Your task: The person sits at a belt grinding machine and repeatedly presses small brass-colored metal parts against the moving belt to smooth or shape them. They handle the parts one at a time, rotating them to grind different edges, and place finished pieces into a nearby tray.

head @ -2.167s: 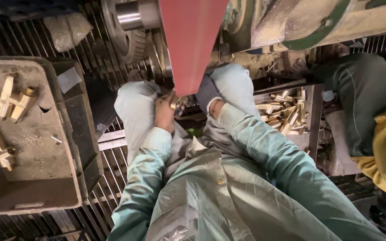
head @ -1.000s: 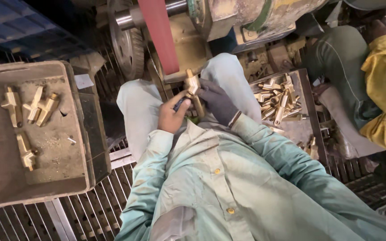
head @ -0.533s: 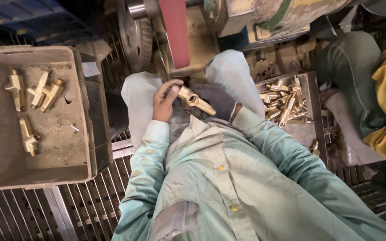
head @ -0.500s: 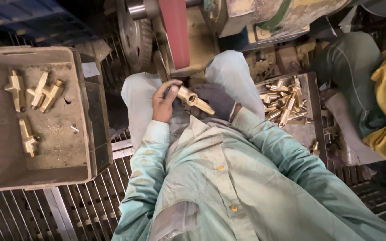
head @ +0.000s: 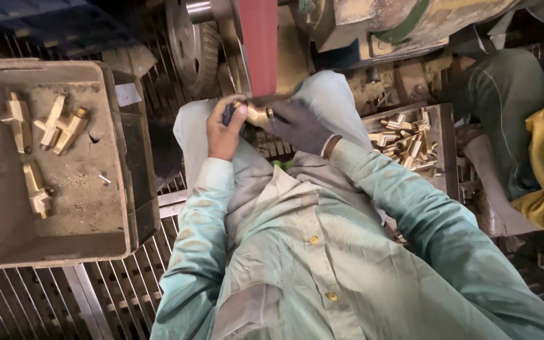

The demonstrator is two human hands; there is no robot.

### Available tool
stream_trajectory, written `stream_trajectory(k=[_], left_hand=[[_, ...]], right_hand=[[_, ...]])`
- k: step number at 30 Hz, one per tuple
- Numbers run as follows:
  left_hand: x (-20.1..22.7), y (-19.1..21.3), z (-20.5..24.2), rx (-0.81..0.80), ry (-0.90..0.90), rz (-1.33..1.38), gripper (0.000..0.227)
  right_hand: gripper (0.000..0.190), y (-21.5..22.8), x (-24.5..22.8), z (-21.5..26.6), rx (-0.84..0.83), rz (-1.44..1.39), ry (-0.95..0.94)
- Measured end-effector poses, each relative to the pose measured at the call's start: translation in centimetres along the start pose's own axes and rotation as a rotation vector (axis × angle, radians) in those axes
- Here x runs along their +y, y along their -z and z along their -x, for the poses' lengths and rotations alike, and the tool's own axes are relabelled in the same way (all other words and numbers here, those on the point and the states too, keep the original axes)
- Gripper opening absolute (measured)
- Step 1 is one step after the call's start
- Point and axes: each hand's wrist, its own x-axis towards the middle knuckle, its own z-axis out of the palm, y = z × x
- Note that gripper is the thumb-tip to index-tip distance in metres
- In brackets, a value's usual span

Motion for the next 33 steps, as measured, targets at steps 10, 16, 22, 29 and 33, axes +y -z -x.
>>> stream_trajectory(k=[10,16,22,29,33], left_hand=[[-3.2,-0.2,-2.7,0.0,-0.004,-0.247,0.033],[-2.9,-0.3,-3.1,0.011,0.03,-0.354,0.036],[-5.0,0.0,-3.0,0.05,0.107,-0.474,0.05],[-7.7,0.3,-3.5,0.044,0.174,-0.401,0.062],[-7.4,-0.5,-3.9,0.04,0.232,-0.126,0.053]], right_hand=[[0.037,-2.6,0.5,-1.7,-0.013,-0.551,-0.232],[0.044,-3.5,0.6,-1.7,-0.052,-1.077,-0.511],[0.032,-3.4,0.3,-1.7,-0.073,-1.328,-0.556],[0.038,-3.2,0.4,-1.2,-0.114,-1.385,-0.532],[0.038,-4.0,1.5,-0.9,-0.118,-1.518,-0.501]])
